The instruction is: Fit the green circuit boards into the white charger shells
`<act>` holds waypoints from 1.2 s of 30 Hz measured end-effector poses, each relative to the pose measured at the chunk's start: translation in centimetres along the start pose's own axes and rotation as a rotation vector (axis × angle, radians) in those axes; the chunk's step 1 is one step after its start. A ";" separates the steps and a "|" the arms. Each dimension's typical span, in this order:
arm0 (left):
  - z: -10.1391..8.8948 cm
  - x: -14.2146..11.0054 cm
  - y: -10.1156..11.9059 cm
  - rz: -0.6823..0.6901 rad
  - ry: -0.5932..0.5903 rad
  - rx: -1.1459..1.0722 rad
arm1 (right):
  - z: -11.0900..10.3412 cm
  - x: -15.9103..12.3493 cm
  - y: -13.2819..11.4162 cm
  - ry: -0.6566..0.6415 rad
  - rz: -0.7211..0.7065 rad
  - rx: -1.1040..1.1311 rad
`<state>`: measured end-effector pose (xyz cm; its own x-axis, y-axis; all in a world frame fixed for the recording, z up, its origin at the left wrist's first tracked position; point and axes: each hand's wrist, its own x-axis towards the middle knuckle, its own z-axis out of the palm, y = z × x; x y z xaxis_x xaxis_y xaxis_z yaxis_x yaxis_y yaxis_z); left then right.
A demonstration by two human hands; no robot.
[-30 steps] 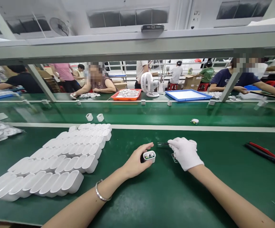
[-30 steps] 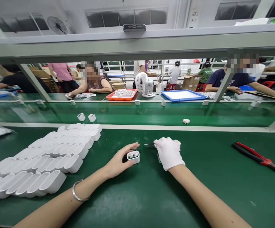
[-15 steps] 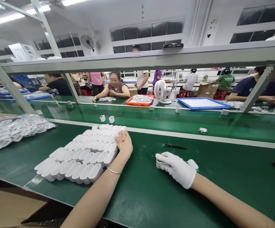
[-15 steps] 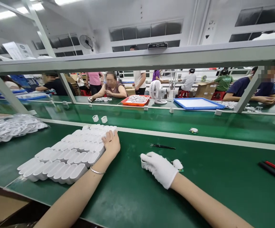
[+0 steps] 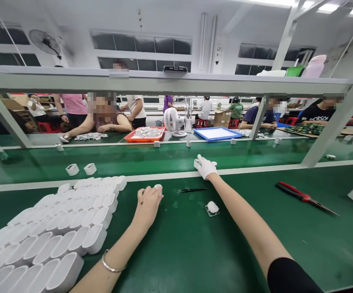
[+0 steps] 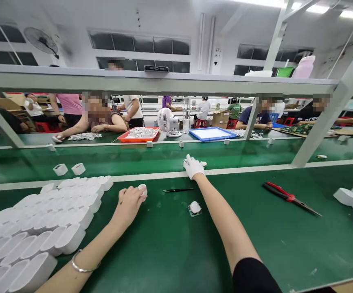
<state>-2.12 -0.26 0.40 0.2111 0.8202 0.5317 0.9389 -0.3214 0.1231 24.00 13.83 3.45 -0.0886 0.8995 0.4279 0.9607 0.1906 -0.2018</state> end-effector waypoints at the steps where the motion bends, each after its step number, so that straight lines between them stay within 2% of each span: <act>1: 0.1 -0.1 0.2 -0.003 0.017 -0.026 | -0.2 0.0 0.4 0.018 0.007 -0.002; 5: 0.4 -0.3 0.7 -0.129 0.078 -0.173 | -0.5 -0.2 2.9 0.021 0.036 0.042; 8: 1.3 -0.5 0.3 -0.242 -0.017 -0.408 | -0.2 0.0 4.6 -0.008 0.014 0.134; 10: 1.9 -0.5 -0.3 -0.282 -0.099 -0.569 | -0.1 0.1 4.8 0.001 0.002 0.207; 12: 2.4 -0.4 -0.7 -0.313 -0.131 -0.674 | -0.5 -0.4 4.0 0.021 -0.012 0.288; 14: 2.7 -0.3 -1.0 -0.358 -0.135 -0.733 | -1.3 -2.1 2.2 0.030 -0.041 0.377; 17: 2.8 -0.1 -1.0 -0.385 -0.140 -0.790 | -3.1 -7.3 -1.6 -0.022 -0.146 0.498; 21: 2.4 -0.2 -0.4 -0.349 -0.126 -0.793 | -4.8 -15.4 -5.6 -0.254 -0.455 0.599; 24: 1.7 -0.3 0.4 -0.304 -0.137 -0.758 | -4.8 -18.3 -6.4 -0.269 -0.497 0.515; 31: 0.0 -0.6 2.5 -0.139 -0.154 -0.691 | -3.1 -17.3 -5.6 -0.253 -0.314 0.430; 36: -0.7 -0.9 3.3 -0.037 -0.092 -0.671 | -3.6 -16.7 -5.2 -0.235 -0.275 0.418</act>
<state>0.60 -2.43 0.90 0.2324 0.8636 0.4475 0.5799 -0.4924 0.6491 21.42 -3.65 0.55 -0.4241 0.8489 0.3154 0.7120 0.5278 -0.4632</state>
